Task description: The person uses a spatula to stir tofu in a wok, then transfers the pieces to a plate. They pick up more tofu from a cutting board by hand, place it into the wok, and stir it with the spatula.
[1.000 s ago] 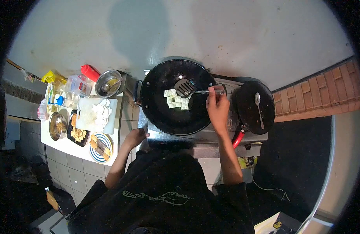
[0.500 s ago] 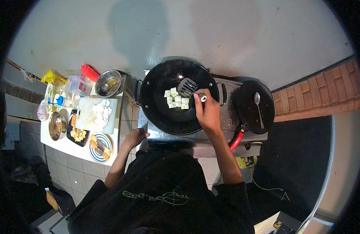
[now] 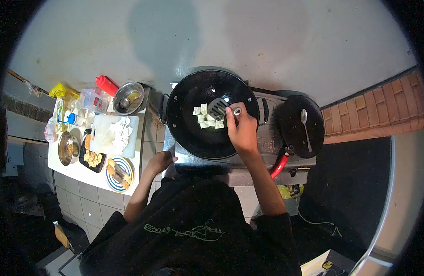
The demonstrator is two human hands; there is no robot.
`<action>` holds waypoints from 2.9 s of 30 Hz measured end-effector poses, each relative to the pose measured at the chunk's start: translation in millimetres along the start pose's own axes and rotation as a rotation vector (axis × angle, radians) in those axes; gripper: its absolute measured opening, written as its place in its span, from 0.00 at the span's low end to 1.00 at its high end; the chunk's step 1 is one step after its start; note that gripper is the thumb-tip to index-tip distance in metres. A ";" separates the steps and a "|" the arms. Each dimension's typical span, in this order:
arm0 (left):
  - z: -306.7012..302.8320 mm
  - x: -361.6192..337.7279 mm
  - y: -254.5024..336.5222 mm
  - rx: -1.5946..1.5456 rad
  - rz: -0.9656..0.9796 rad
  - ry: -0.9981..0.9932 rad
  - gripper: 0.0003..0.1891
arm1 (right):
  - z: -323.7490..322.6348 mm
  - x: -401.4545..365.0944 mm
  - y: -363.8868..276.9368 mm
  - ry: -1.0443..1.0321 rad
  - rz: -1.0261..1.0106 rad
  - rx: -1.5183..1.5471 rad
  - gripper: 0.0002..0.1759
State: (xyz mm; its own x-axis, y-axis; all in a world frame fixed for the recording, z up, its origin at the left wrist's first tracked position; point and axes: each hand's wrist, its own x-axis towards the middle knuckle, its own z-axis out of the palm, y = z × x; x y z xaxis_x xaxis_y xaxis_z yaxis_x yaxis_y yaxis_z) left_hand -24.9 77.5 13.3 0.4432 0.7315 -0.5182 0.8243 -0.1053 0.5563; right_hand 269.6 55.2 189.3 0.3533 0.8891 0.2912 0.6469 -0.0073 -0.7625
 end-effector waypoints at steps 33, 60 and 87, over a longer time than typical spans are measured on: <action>4.5 -0.9 -5.0 -0.060 -0.013 0.027 0.28 | 10.9 8.8 32.7 0.086 0.296 0.504 0.12; 33.8 -16.9 20.4 0.132 -0.157 0.176 0.17 | 0.7 -31.4 -17.9 -0.204 -0.257 0.067 0.10; 25.9 -15.2 23.8 0.165 -0.196 0.110 0.14 | -27.0 -45.4 9.6 0.003 -0.212 0.015 0.05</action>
State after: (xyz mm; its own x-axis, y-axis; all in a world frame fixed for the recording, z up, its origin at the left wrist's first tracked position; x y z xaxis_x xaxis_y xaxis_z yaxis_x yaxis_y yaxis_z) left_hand -3.0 46.4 17.7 0.2365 0.8164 -0.5268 0.9405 -0.0563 0.3350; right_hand 278.0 2.4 184.4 0.2117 0.8688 0.4477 0.6970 0.1869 -0.6923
